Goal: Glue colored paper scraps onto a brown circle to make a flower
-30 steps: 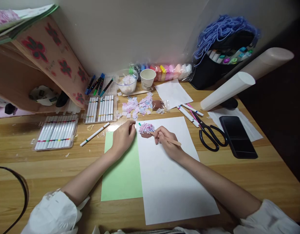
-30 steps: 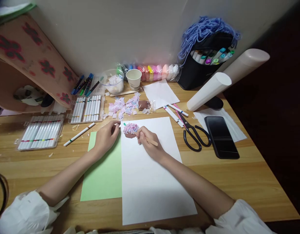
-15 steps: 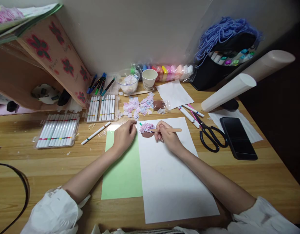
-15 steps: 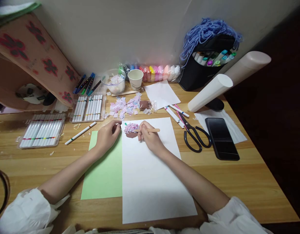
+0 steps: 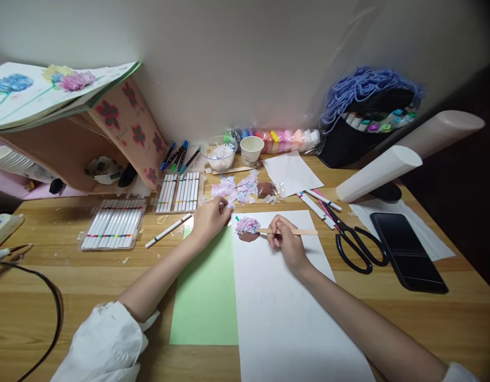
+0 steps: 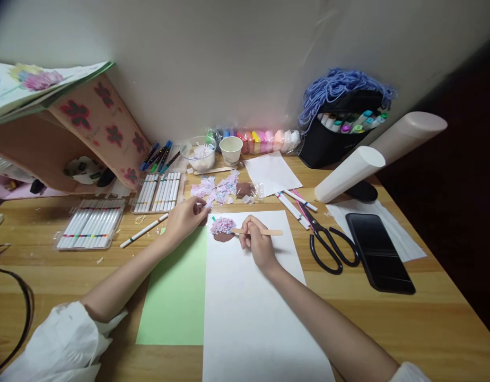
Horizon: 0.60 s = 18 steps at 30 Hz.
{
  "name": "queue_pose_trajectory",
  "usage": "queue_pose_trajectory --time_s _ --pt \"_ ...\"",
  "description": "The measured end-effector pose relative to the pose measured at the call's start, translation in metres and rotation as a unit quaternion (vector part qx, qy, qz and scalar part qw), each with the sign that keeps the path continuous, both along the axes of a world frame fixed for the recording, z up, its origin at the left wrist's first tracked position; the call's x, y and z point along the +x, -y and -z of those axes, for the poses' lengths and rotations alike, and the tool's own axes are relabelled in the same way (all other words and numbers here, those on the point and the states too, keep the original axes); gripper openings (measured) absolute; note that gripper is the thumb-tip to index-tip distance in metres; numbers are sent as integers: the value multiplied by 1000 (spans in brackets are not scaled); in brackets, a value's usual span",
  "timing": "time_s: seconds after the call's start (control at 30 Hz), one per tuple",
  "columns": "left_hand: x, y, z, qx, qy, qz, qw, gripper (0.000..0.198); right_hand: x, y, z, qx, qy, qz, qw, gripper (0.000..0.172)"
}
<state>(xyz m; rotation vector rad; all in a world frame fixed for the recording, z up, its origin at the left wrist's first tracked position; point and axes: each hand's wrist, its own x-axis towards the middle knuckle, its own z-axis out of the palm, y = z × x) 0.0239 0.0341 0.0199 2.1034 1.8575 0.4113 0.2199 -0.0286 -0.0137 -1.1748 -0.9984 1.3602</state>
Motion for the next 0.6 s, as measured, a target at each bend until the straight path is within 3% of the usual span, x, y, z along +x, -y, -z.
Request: queue_pose_trajectory --time_s 0.27,0.6 --pt "9 -7 -6 -5 -43 9 999 19 0 1 0 1 -1 1 1000 22" --pt "-2 -8 -7 -8 -14 -34 999 23 -1 1 -2 14 9 2 1000 23"
